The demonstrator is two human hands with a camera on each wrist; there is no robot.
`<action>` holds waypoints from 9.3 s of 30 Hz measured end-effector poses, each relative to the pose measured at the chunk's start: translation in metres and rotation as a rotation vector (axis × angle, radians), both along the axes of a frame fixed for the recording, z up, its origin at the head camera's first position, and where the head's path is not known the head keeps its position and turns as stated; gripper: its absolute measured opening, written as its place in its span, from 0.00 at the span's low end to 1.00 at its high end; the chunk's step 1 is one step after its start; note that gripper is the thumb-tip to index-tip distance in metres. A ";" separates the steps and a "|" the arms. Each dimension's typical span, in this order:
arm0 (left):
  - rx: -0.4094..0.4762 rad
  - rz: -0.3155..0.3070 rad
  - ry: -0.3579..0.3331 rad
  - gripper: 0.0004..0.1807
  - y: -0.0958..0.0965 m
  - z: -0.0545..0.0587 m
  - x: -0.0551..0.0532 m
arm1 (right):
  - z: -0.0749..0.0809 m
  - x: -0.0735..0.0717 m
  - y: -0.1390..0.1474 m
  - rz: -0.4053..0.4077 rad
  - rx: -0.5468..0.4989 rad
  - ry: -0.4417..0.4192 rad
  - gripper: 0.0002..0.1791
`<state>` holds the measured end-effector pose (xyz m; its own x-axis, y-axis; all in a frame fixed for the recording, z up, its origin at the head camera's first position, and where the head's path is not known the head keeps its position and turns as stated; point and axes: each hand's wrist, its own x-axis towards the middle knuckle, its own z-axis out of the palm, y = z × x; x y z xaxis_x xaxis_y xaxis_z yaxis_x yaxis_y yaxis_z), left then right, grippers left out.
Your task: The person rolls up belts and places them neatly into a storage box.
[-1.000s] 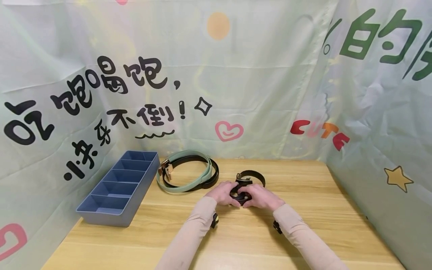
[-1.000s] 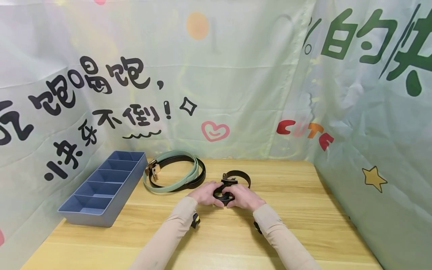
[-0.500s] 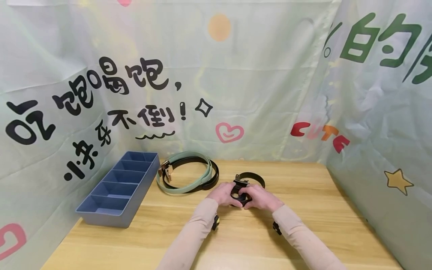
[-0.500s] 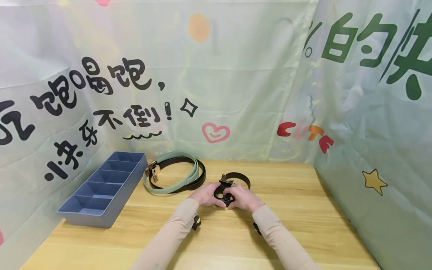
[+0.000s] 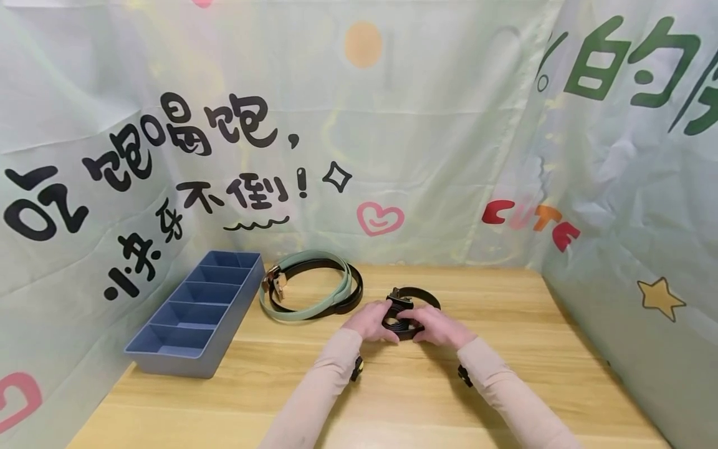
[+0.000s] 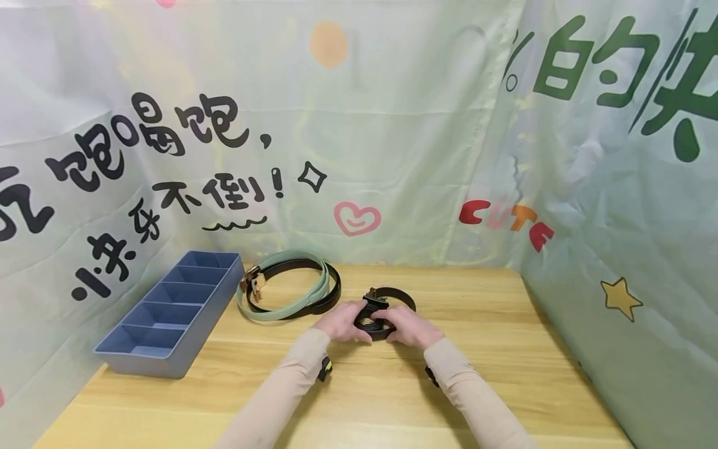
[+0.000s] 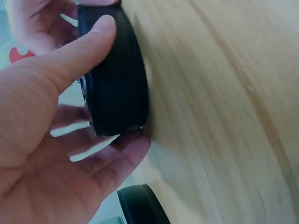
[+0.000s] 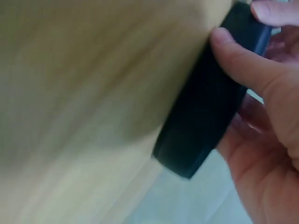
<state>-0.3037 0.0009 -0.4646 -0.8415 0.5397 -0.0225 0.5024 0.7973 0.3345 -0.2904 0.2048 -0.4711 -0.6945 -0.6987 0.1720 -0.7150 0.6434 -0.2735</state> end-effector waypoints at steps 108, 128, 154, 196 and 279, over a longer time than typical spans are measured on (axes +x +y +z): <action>-0.024 -0.013 -0.078 0.49 -0.002 0.009 0.005 | 0.005 -0.004 0.002 -0.046 -0.027 -0.080 0.30; -0.023 0.020 -0.100 0.46 0.004 0.011 0.010 | 0.001 -0.003 -0.006 -0.017 0.015 0.034 0.22; -0.058 0.141 -0.096 0.49 0.007 0.007 0.012 | 0.000 0.001 -0.002 -0.058 0.031 0.088 0.20; -0.109 0.113 -0.025 0.52 0.007 0.008 0.008 | 0.002 0.000 -0.003 -0.071 -0.012 0.032 0.17; -0.093 0.019 -0.132 0.53 0.002 0.010 -0.001 | -0.005 -0.001 0.008 -0.164 -0.025 0.219 0.41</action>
<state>-0.3047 0.0028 -0.4551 -0.8382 0.5139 -0.1828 0.4431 0.8369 0.3213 -0.2910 0.2123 -0.4757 -0.7422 -0.5740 0.3460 -0.6460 0.7502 -0.1411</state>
